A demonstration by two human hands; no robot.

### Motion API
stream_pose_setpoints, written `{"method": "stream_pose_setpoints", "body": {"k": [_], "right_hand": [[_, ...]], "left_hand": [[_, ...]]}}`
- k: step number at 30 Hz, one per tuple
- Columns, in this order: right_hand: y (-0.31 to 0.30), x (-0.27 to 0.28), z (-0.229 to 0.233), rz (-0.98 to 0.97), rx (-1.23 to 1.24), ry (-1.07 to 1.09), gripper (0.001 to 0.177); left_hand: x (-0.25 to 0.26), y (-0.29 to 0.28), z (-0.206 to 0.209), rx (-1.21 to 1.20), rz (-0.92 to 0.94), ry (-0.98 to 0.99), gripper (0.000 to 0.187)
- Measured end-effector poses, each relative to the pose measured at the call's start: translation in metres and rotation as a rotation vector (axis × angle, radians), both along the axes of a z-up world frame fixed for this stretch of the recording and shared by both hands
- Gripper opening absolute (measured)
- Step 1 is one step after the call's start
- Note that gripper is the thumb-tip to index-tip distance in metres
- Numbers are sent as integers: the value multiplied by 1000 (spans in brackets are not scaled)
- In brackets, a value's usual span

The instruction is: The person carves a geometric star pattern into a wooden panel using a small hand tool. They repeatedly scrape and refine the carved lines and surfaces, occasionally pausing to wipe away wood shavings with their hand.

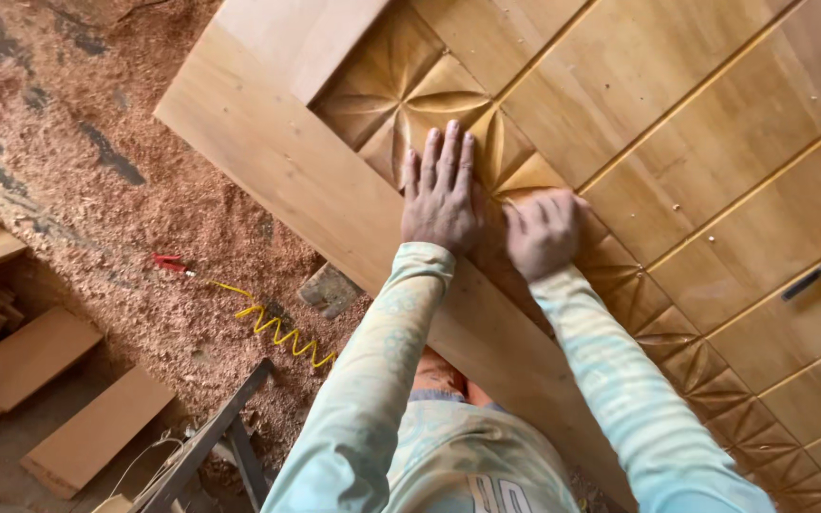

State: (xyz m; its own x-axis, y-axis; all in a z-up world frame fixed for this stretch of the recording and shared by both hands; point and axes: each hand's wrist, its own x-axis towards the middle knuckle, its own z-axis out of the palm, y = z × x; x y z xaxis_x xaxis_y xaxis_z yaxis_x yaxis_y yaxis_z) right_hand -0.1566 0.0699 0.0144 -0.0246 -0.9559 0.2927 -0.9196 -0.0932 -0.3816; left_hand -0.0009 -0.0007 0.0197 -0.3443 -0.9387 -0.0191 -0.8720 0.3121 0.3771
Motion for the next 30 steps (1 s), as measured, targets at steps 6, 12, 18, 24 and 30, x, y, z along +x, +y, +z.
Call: {"method": "stream_pose_setpoints", "body": {"k": [6,12,18,24,30], "right_hand": [[5,-8,13,17,20,-10,17],[-13,4,11,15,21,-24,16],[-9,-10,31,-95,12,-424,16],[31,6,21,-176,63,-346,17],[53,9,16,-18,-5,-110,27]], "left_hand": [[-1,0,1,-16,-15,40,64],[-1,1,1,23,-6,-6,65],[-2,-2,2,4,-15,0,61],[-2,-1,3,41,-13,-22,63],[-2,0,4,46,-20,-34,63]]}}
